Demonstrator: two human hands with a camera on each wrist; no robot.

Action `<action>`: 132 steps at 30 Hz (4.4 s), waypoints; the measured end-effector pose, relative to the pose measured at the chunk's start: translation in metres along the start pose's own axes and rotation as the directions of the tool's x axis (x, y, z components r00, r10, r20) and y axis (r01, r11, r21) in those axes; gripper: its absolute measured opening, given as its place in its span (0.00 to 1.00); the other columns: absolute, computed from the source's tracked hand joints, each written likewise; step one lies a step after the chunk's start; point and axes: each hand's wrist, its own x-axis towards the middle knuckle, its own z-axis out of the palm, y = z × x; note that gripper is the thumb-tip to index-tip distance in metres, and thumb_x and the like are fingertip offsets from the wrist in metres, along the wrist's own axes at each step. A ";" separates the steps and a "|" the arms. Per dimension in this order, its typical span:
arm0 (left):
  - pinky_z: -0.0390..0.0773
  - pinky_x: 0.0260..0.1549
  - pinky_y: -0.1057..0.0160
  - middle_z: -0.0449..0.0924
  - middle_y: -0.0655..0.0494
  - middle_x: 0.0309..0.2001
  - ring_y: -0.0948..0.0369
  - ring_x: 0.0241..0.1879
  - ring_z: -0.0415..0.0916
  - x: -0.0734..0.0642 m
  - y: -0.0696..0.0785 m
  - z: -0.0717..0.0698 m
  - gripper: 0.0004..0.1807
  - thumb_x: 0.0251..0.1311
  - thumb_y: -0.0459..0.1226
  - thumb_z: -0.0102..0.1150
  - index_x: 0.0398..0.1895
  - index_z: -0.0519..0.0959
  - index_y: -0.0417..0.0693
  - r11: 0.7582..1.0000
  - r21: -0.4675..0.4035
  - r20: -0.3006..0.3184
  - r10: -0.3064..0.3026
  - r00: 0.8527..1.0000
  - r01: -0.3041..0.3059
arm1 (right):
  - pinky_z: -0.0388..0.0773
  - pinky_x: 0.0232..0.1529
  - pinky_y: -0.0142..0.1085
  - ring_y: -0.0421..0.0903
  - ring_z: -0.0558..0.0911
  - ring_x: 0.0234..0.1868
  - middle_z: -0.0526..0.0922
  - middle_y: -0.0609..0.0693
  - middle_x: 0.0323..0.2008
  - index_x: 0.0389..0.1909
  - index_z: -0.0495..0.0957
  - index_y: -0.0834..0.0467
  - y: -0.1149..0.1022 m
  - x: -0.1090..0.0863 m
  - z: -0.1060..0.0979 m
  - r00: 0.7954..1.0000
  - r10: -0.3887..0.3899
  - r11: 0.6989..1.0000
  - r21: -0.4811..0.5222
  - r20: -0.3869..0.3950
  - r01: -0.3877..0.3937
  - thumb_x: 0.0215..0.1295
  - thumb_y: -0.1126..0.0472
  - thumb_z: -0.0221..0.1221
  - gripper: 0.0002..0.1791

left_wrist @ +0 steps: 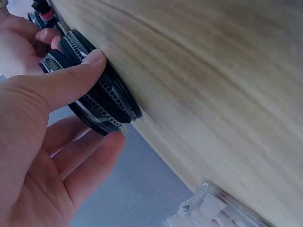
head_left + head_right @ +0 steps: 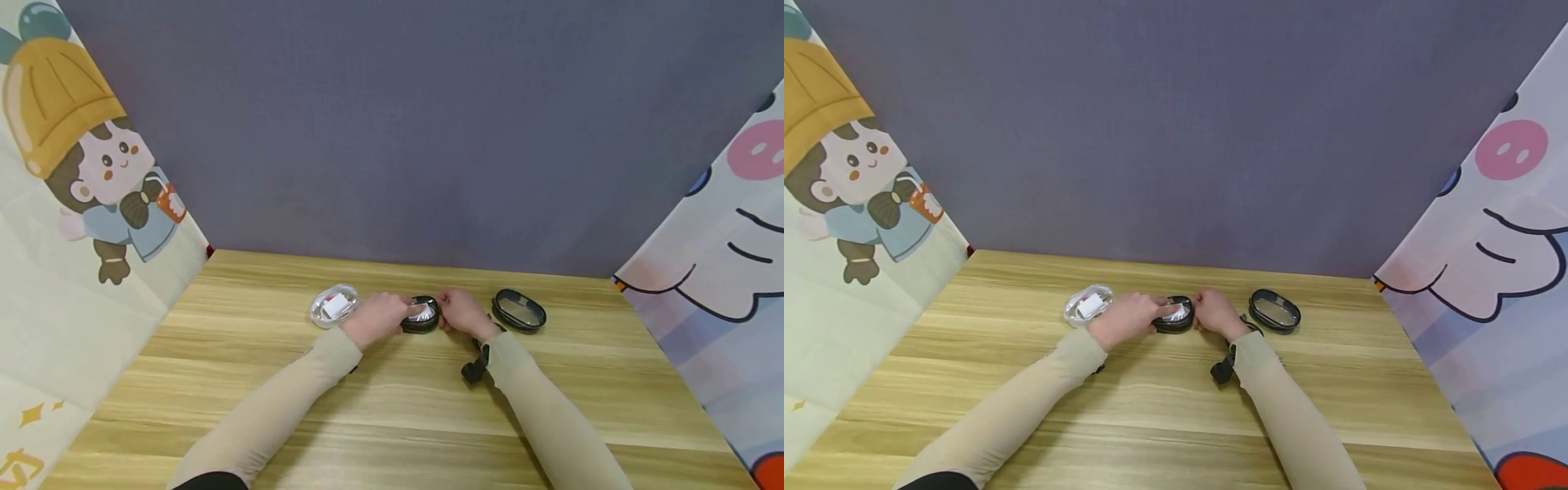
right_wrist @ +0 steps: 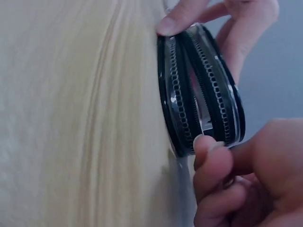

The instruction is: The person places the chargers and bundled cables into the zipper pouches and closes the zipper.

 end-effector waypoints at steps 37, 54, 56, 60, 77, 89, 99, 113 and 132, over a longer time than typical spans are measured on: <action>0.83 0.46 0.60 0.75 0.53 0.65 0.55 0.54 0.80 -0.001 -0.001 0.001 0.31 0.63 0.27 0.59 0.67 0.75 0.62 0.986 0.018 -0.078 0.169 0.982 -0.168 | 0.82 0.32 0.37 0.47 0.82 0.30 0.81 0.55 0.32 0.42 0.75 0.61 0.009 -0.002 0.007 1.000 0.001 0.961 0.277 0.016 -0.006 0.78 0.64 0.48 0.08; 0.85 0.38 0.60 0.78 0.53 0.62 0.56 0.49 0.83 -0.002 0.017 -0.001 0.28 0.62 0.28 0.61 0.63 0.78 0.64 0.998 0.026 -0.069 0.053 0.996 -0.051 | 0.80 0.32 0.38 0.45 0.81 0.30 0.80 0.53 0.32 0.33 0.73 0.61 0.005 -0.028 0.005 0.995 -0.100 0.988 0.115 -0.017 0.101 0.77 0.69 0.47 0.10; 0.85 0.37 0.59 0.78 0.53 0.61 0.56 0.48 0.83 -0.003 0.019 -0.001 0.28 0.62 0.28 0.62 0.63 0.79 0.65 0.999 0.024 -0.076 0.048 0.996 -0.046 | 0.78 0.33 0.38 0.44 0.81 0.30 0.78 0.53 0.34 0.33 0.73 0.61 0.004 -0.033 0.004 0.994 -0.107 0.990 0.089 -0.018 0.108 0.76 0.69 0.48 0.10; 0.85 0.38 0.59 0.78 0.53 0.61 0.56 0.49 0.83 -0.003 0.025 -0.002 0.29 0.60 0.28 0.63 0.63 0.79 0.64 0.999 0.026 -0.087 0.045 0.995 -0.043 | 0.75 0.33 0.38 0.43 0.78 0.29 0.74 0.52 0.35 0.32 0.74 0.60 0.004 -0.045 0.003 0.992 -0.122 0.992 0.009 -0.040 0.123 0.76 0.69 0.49 0.10; 0.84 0.39 0.59 0.80 0.54 0.60 0.58 0.49 0.83 -0.007 0.043 -0.005 0.27 0.60 0.29 0.62 0.61 0.80 0.62 0.998 0.042 -0.109 0.041 0.993 -0.037 | 0.73 0.39 0.39 0.39 0.72 0.30 0.71 0.43 0.28 0.27 0.75 0.53 0.003 -0.082 0.012 0.963 -0.243 0.962 -0.157 -0.117 0.224 0.69 0.69 0.58 0.11; 0.85 0.37 0.59 0.74 0.54 0.65 0.55 0.55 0.80 -0.009 0.040 -0.009 0.33 0.56 0.33 0.67 0.68 0.74 0.61 1.000 0.002 -0.055 0.025 0.998 -0.025 | 0.79 0.31 0.33 0.39 0.81 0.27 0.82 0.46 0.27 0.35 0.78 0.60 0.007 -0.082 0.018 0.988 -0.122 0.986 0.101 -0.097 0.132 0.73 0.68 0.54 0.06; 0.84 0.43 0.54 0.75 0.53 0.65 0.52 0.57 0.77 -0.019 0.023 -0.014 0.36 0.52 0.32 0.70 0.68 0.74 0.60 0.993 -0.113 -0.028 0.014 1.000 -0.017 | 0.83 0.30 0.33 0.43 0.84 0.30 0.82 0.52 0.31 0.36 0.76 0.63 0.011 -0.076 0.015 0.993 -0.045 0.964 0.255 -0.109 0.071 0.75 0.69 0.51 0.07; 0.82 0.44 0.60 0.77 0.56 0.58 0.55 0.56 0.75 -0.026 0.017 -0.009 0.36 0.57 0.27 0.65 0.67 0.75 0.68 0.979 -0.011 -0.092 0.203 0.975 -0.205 | 0.81 0.27 0.33 0.42 0.81 0.24 0.81 0.49 0.26 0.37 0.78 0.61 0.021 -0.063 0.011 0.989 -0.045 0.982 0.174 -0.143 0.069 0.74 0.66 0.53 0.06; 0.81 0.49 0.58 0.67 0.59 0.71 0.55 0.63 0.72 -0.023 0.021 -0.007 0.39 0.57 0.26 0.64 0.72 0.70 0.61 0.975 -0.015 -0.030 0.223 0.974 -0.224 | 0.74 0.36 0.39 0.42 0.76 0.28 0.79 0.43 0.24 0.28 0.82 0.53 0.016 -0.069 0.007 0.982 -0.080 0.996 -0.059 -0.168 0.071 0.67 0.63 0.63 0.07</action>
